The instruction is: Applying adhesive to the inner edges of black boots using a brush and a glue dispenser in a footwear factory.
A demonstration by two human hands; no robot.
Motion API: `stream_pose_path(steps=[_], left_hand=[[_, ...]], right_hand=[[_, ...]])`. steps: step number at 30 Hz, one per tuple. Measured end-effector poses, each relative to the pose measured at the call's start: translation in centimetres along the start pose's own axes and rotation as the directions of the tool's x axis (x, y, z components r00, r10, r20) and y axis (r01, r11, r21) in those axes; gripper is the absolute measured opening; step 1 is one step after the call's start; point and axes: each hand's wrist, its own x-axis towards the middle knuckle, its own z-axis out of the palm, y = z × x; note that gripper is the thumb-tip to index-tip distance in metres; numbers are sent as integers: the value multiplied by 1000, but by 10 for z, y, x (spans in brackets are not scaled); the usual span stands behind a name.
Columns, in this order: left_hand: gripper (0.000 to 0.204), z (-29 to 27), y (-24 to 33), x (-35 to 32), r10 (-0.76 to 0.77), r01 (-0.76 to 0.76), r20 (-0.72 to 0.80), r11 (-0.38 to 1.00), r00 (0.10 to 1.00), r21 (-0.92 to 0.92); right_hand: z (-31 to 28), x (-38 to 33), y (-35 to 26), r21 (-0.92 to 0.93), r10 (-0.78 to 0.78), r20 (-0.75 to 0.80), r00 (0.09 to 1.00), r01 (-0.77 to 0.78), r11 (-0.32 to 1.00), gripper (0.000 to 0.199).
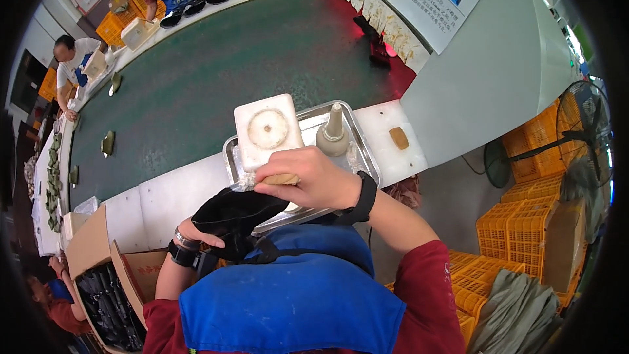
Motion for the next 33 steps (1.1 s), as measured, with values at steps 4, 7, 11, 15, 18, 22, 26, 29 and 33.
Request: stream_pose_path(steps=[4,7,11,15,18,22,26,29,33], left_hand=[[88,-3,-3,-3,22,-22,-22,1000,1000,-6],[87,5,1,-2,41,-41,-61,999,997,5],[77,6,11,-2,42,-27,-84,984,996,175],[66,12,21,-1,106,-63,-110,940,988,334],[60,25,28,2,120,-32,-122,828,985,560],[59,31,10,0,143,37,-249,799,958,601],[62,41,15,-1,218,-10,-267,790,939,612],[63,45,15,-2,219,-10,-281,804,934,594],[62,50,9,3,444,-4,-308,575,842,818]], right_hand=[[-3,-16,8,-21,86,-51,995,-88,996,8],[1,-26,11,60,187,-132,973,-181,982,6],[1,-28,12,25,228,-154,961,-227,974,6],[0,-24,15,3,290,-151,945,-293,956,8],[-5,-16,19,-15,300,-72,951,-302,953,10],[-11,-9,28,7,392,-13,920,-392,920,13],[-9,-8,24,342,492,-190,850,-412,844,15],[1,-10,24,334,410,-197,891,-332,882,15],[7,-7,30,26,285,-208,936,-286,958,26]])
